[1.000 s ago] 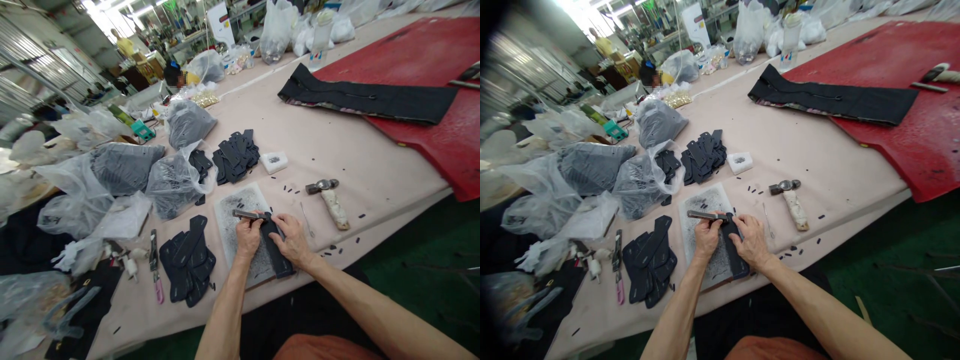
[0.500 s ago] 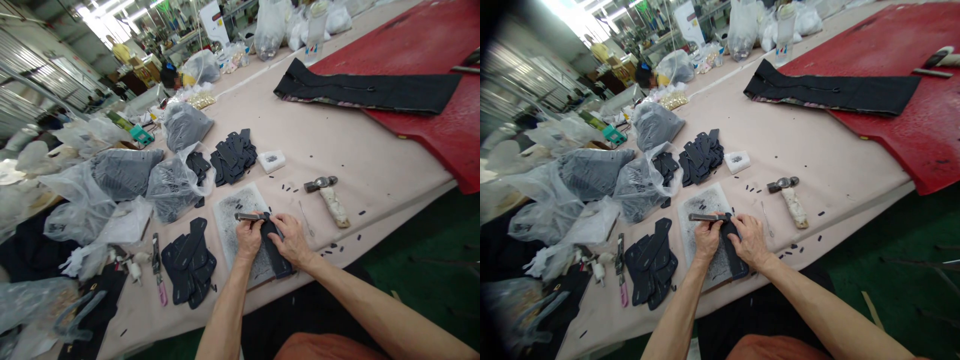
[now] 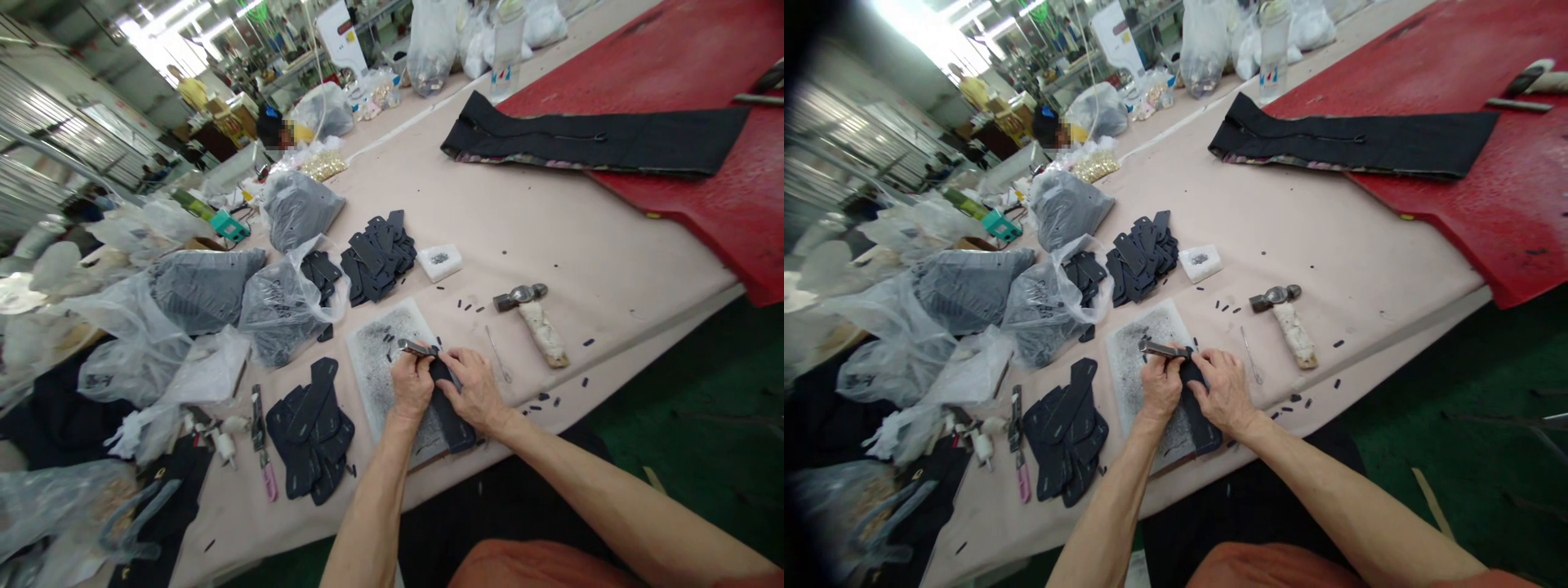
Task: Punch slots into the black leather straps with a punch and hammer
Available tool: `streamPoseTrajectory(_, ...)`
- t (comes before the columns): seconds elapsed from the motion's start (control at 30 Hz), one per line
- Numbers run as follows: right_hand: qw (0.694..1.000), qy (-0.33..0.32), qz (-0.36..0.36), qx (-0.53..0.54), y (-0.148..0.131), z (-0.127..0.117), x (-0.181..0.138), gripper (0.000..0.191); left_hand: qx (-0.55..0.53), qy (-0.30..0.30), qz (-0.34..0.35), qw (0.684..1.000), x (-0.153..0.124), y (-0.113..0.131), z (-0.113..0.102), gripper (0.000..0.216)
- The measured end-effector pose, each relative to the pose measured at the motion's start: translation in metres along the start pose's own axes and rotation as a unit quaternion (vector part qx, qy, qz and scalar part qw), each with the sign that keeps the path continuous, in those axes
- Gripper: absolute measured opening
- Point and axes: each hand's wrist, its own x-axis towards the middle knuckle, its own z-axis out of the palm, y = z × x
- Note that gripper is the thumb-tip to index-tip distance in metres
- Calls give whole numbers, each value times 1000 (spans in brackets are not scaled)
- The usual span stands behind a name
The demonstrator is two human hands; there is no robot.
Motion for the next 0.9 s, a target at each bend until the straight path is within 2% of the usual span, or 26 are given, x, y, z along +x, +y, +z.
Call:
streamPoseTrajectory(0.1,1000,-1,-8,-9,4,-15,4,40,14,-2,16,1000,0,-3,3,17)
streamPoseTrajectory(0.17,998,36,1,-43,15,-37,8,40,28,-4,22,999,-1,-4,4,18)
streamPoseTrajectory(0.23,989,86,35,-112,32,-66,10,42,41,-5,29,999,-1,-5,5,15)
streamPoseTrajectory(0.3,971,105,88,-197,53,-93,10,46,49,-8,38,998,-1,-5,6,13)
streamPoseTrajectory(0.37,952,82,146,-255,73,-113,9,49,54,-12,47,997,-1,-3,6,13)
streamPoseTrajectory(0.43,946,38,198,-255,88,-123,7,47,59,-14,56,997,0,-1,7,14)
streamPoseTrajectory(0.5,947,2,265,-183,95,-127,9,44,66,-16,62,996,0,0,7,14)
streamPoseTrajectory(0.57,938,-17,346,-19,94,-127,12,42,68,-15,65,995,0,0,8,15)
streamPoseTrajectory(0.6,920,-25,379,94,92,-127,14,42,66,-13,66,996,-1,0,8,15)
streamPoseTrajectory(0.67,855,-25,416,308,84,-128,18,43,61,-9,64,996,-1,-1,8,15)
streamPoseTrajectory(0.73,796,5,444,410,71,-131,23,44,58,-4,60,996,-2,-2,8,15)
streamPoseTrajectory(0.77,784,22,456,420,62,-135,25,45,56,-1,59,997,-2,-2,7,15)
streamPoseTrajectory(0.8,788,34,454,414,51,-141,28,45,55,0,58,997,-2,-2,7,16)
streamPoseTrajectory(0.83,808,35,432,400,37,-149,31,48,53,0,59,997,-2,-2,7,16)
streamPoseTrajectory(0.9,878,24,327,348,2,-168,37,59,49,-1,61,997,-2,-2,7,16)
